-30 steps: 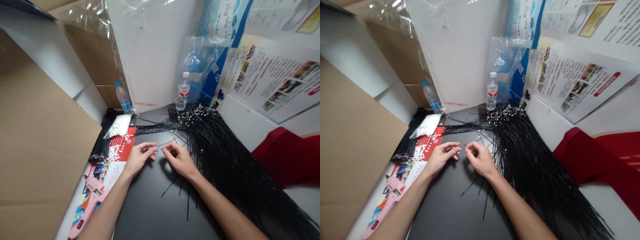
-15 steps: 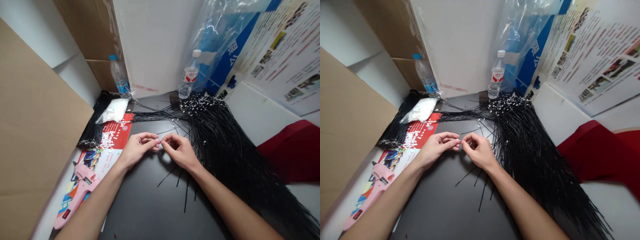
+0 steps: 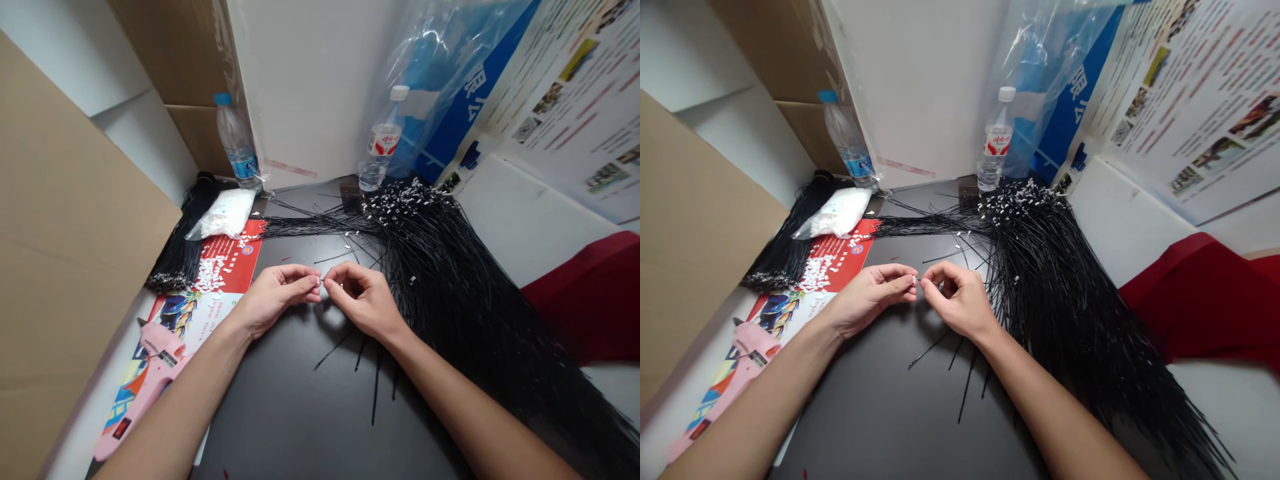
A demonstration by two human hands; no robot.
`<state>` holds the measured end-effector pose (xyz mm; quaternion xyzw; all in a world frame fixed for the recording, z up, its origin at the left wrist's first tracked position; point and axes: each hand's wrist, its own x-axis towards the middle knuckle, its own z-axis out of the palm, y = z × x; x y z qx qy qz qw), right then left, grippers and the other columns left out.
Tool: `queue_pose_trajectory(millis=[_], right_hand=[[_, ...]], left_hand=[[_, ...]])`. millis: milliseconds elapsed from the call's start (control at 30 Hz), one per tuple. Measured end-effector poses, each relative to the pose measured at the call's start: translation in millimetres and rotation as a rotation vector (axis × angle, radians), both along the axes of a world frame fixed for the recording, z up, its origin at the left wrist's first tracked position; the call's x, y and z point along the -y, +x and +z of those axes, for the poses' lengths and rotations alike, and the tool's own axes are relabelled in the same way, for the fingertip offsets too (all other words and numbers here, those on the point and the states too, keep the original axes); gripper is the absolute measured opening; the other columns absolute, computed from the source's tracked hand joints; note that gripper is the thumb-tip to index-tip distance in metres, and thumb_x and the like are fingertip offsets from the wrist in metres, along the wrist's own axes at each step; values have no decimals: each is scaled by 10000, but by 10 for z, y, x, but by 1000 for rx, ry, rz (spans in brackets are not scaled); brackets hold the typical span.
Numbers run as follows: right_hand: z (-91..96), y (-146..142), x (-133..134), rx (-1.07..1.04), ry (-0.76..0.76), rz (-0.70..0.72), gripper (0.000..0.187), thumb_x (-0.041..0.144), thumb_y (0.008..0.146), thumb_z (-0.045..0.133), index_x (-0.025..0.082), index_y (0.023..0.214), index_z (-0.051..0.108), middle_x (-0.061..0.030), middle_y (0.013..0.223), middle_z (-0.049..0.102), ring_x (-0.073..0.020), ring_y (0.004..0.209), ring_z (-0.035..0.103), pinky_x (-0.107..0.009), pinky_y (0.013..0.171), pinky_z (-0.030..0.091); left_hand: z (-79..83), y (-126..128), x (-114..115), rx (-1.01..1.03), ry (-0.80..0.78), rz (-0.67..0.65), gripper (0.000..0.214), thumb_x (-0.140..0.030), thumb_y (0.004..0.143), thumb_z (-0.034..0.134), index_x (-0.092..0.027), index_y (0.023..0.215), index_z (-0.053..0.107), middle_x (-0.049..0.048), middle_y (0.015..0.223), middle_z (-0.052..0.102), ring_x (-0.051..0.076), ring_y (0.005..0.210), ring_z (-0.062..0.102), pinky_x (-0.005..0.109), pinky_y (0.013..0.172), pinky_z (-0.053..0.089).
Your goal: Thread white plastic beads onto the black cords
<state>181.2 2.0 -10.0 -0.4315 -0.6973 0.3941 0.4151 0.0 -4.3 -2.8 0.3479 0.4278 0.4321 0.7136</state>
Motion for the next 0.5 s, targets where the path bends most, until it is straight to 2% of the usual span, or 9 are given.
queue_pose_trajectory(millis=[200,500], right_hand=[[10,-11,7,-8,-14,18,108,260,822,628,167,779,665,16,627,590,-75,496,399,-215,466,308],[-1,0,11,8,-20,15,110,264,816,634,167,775,666,14,626,595,-77,509,427,-208,472,324]], left_hand=[[14,2,1,-2,-20,1,299,-304,623,898,-136,836,772,33,780,729,108,675,668,267,766,558],[13,6,6,-24,10,-13,271,-305,649,879,-141,835,771,35,785,719,117,686,660,310,804,566]])
